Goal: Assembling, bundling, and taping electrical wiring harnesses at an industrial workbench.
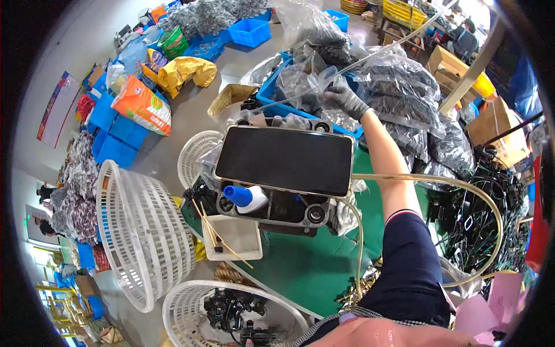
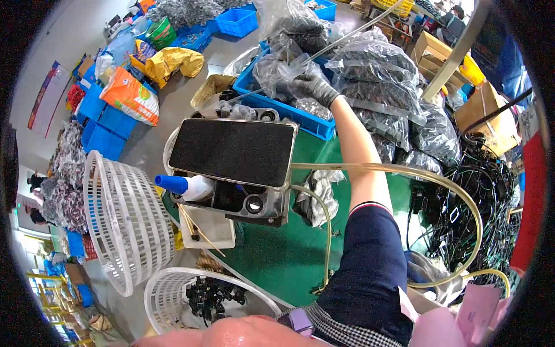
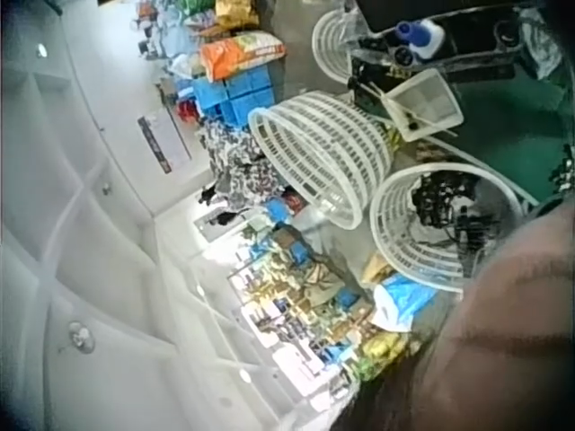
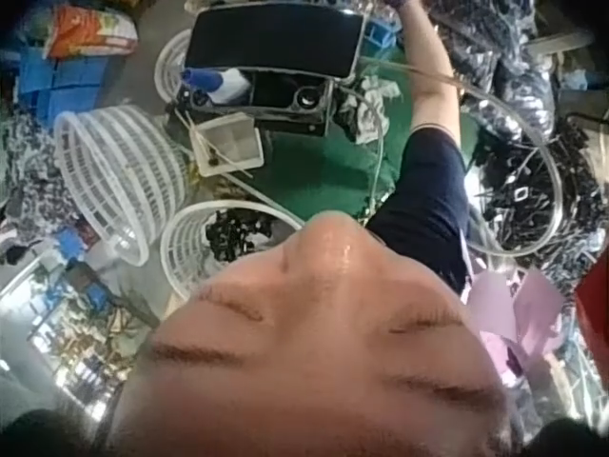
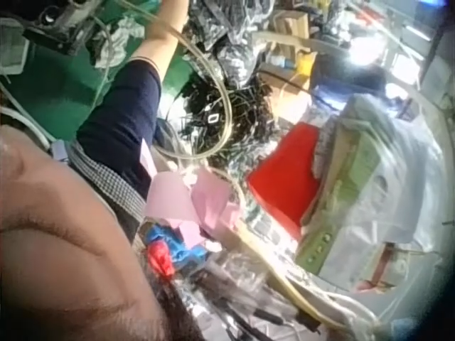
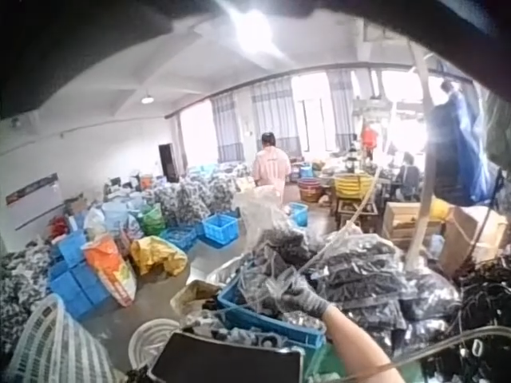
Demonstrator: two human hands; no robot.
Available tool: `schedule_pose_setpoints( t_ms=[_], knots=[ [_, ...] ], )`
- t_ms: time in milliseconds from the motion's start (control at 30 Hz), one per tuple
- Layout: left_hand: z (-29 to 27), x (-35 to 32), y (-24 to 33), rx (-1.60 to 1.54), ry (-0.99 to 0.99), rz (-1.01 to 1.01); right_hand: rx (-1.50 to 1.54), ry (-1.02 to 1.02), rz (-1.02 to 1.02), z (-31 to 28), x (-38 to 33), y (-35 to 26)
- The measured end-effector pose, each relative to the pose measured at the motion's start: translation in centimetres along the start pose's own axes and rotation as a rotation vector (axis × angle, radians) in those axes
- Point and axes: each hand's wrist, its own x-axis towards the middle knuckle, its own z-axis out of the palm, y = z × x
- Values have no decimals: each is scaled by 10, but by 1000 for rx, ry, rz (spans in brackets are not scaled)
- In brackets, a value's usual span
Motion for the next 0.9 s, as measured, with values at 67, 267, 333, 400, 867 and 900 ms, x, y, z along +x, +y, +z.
schedule_pose_setpoints(
  t_ms=[67, 267, 333, 400, 867, 900],
  knots=[
    [8, 6, -11, -32, -52, -24, -102, 265, 212, -46, 14, 50],
    [4, -6, -10, -15, 12, 40, -473, 578, 518, 8, 39, 27],
    [1, -14, -7, -9, 34, 65, -661, 684, 611, 14, 29, 7],
    [-1, -20, -7, -12, 37, 76, -762, 741, 653, 17, 25, 1],
    [-2, -53, -19, -37, 58, 96, -919, 186, 448, -18, 9, 55],
    [-2, -56, -20, -42, 60, 95, -923, 244, 480, -16, 7, 49]
  ],
)
